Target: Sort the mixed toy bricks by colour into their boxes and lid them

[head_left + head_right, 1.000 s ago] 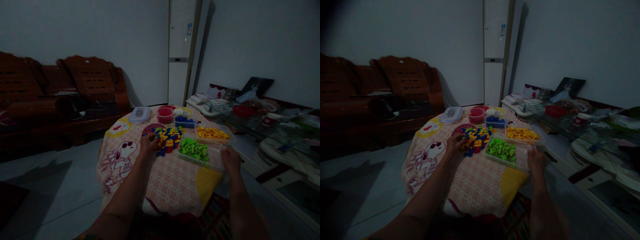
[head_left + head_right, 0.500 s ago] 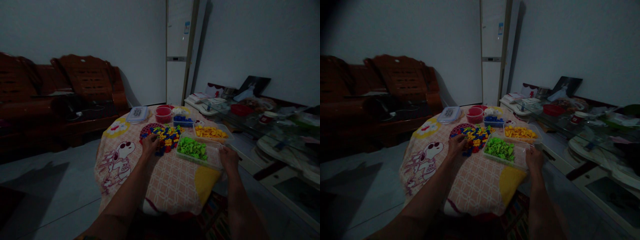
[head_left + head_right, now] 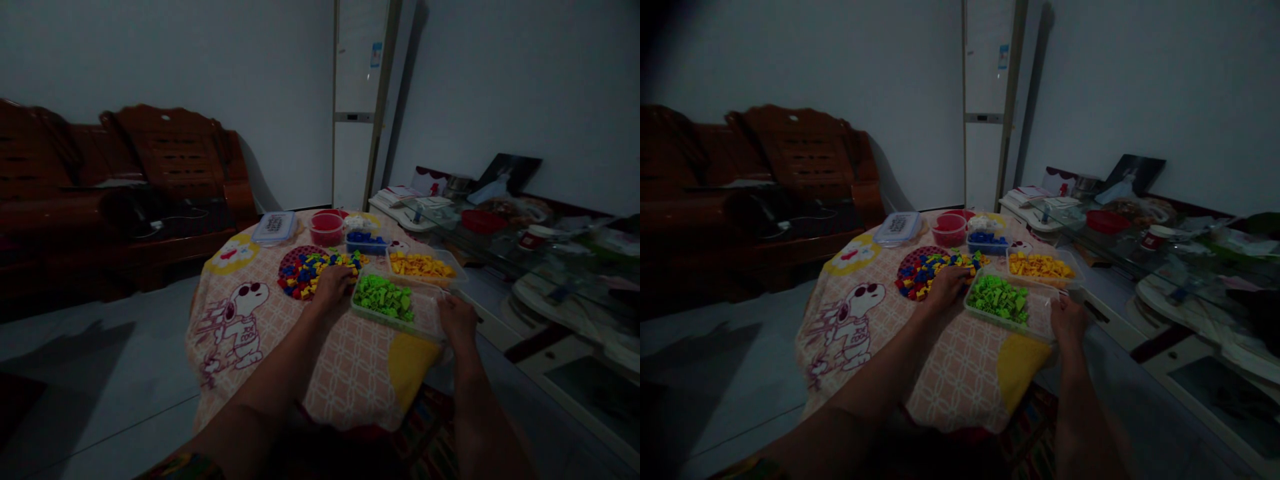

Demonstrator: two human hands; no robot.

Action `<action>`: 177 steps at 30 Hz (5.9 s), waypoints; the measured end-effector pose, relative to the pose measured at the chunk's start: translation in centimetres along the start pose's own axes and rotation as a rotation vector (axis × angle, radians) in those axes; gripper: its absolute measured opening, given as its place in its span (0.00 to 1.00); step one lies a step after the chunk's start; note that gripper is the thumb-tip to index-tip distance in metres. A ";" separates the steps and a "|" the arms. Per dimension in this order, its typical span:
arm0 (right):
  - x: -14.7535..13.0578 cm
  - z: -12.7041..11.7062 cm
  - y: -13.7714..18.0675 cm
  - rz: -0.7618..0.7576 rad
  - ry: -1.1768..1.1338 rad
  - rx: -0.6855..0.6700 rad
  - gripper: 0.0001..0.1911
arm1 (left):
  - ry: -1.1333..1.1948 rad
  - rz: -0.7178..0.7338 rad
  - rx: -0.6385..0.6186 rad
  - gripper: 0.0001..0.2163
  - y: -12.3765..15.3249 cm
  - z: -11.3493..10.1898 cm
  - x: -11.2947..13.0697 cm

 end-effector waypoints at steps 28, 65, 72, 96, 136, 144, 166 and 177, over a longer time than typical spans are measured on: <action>-0.8 -0.1 0.3 0.003 0.080 -0.008 0.20 | -0.234 -0.156 -0.074 0.10 0.6 0.0 -3.3; -10.0 4.4 3.4 -0.489 0.269 -0.179 0.18 | 0.121 0.009 0.088 0.13 -3.9 -0.2 -0.9; -10.1 5.2 3.5 -0.488 0.237 -0.157 0.17 | -0.051 -0.010 -0.032 0.16 -6.1 1.2 -3.5; -10.0 6.1 4.0 -0.405 0.367 -0.127 0.21 | -0.246 0.039 -0.364 0.11 -6.1 6.1 -1.3; -10.0 4.5 2.2 -0.411 0.107 -0.072 0.15 | 0.088 -0.089 -0.014 0.15 -6.4 -0.3 -6.5; -9.3 4.6 2.0 -0.412 0.099 -0.067 0.15 | 0.053 -0.107 -0.326 0.11 -5.8 2.6 -5.2; -8.6 4.5 1.5 -0.481 -0.037 -0.025 0.14 | -0.002 -0.034 -0.331 0.08 -5.6 2.7 -4.3; -8.5 4.5 1.5 -0.490 -0.043 -0.009 0.14 | 0.513 -0.182 -0.193 0.10 -6.3 1.0 -4.8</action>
Point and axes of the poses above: each hand's wrist, its own y-axis away from the middle knuckle, its own z-axis out of the palm, x = y × z, the point moved 9 cm from there along -y, towards the middle knuckle, and after that the axes turned 2 degrees about -y, right-handed, at the moved point
